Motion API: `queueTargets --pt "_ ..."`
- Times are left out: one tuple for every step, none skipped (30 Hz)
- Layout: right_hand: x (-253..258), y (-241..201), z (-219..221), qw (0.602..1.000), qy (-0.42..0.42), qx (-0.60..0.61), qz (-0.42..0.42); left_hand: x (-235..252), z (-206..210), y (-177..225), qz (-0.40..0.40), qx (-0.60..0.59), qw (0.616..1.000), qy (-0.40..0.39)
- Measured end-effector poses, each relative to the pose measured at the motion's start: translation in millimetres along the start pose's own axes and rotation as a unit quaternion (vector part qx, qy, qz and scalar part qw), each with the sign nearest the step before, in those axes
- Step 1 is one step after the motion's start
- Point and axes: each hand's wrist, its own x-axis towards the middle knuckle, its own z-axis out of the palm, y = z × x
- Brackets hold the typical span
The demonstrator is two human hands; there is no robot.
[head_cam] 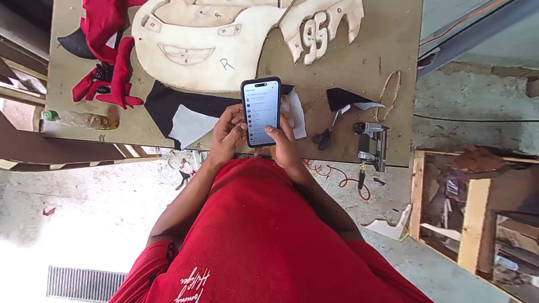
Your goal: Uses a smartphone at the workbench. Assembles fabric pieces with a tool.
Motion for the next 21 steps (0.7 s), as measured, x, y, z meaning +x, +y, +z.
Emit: queueTargets --pt "-1 0 1 1.0 -0.004 0.002 -0.003 -1 0 0 0.0 -0.001 1.0 0.0" --pt "-2 0 2 1.0 -0.008 0.004 -0.006 -2 0 1 0.002 -0.003 1.0 -0.001" --pt "-2 -2 3 1.0 -0.014 0.005 -0.01 -1 -1 1 0.005 -0.007 1.0 -0.003" --pt "-1 -3 5 1.0 -0.016 0.005 -0.013 0 0 2 0.009 -0.008 1.0 -0.003" --pt "-1 -4 7 1.0 -0.014 0.004 -0.014 0 0 3 0.011 -0.009 1.0 -0.001" --pt "-2 -6 8 1.0 -0.011 0.002 -0.012 0 0 5 0.012 -0.011 1.0 -0.002" --pt "-2 -7 10 1.0 -0.005 0.001 -0.011 1 0 6 0.014 -0.013 1.0 -0.004" --pt "-2 -9 11 1.0 0.0 0.0 -0.01 1 0 6 0.017 -0.014 1.0 -0.006" --pt "-3 -10 13 1.0 0.004 0.0 -0.01 1 1 8 0.02 -0.014 1.0 -0.008" --pt "-3 -12 14 1.0 0.007 -0.003 -0.013 2 0 9 0.023 -0.012 1.0 -0.011" --pt "-2 -13 15 1.0 0.006 -0.004 -0.017 4 0 10 0.026 -0.011 0.999 -0.014" --pt "-2 -15 16 1.0 0.006 -0.003 -0.021 5 0 12 0.03 -0.011 0.999 -0.017" --pt "-2 -17 17 1.0 0.004 -0.001 -0.025 6 0 13 0.033 -0.012 0.999 -0.018" --pt "-2 -18 18 1.0 0.003 0.002 -0.027 7 1 14 0.037 -0.012 0.999 -0.02" --pt "-2 -19 19 1.0 0.002 0.004 -0.029 8 1 15 0.039 -0.011 0.999 -0.021" --pt "-2 -20 20 1.0 0.003 0.005 -0.031 9 1 17 0.04 -0.011 0.999 -0.024" --pt "-2 -21 21 0.999 0.004 0.002 -0.032 10 1 18 0.042 -0.012 0.999 -0.028" --pt "-2 -22 21 0.999 0.005 0.001 -0.034 11 1 20 0.043 -0.015 0.998 -0.03" --pt "-2 -23 22 0.999 0.005 0.002 -0.036 12 1 20 0.045 -0.016 0.998 -0.033" --pt "-2 -23 23 0.999 0.006 0.004 -0.038 13 1 21 0.048 -0.019 0.998 -0.036" --pt "-2 -23 23 0.999 0.006 0.007 -0.039 14 1 22 0.05 -0.02 0.998 -0.04"
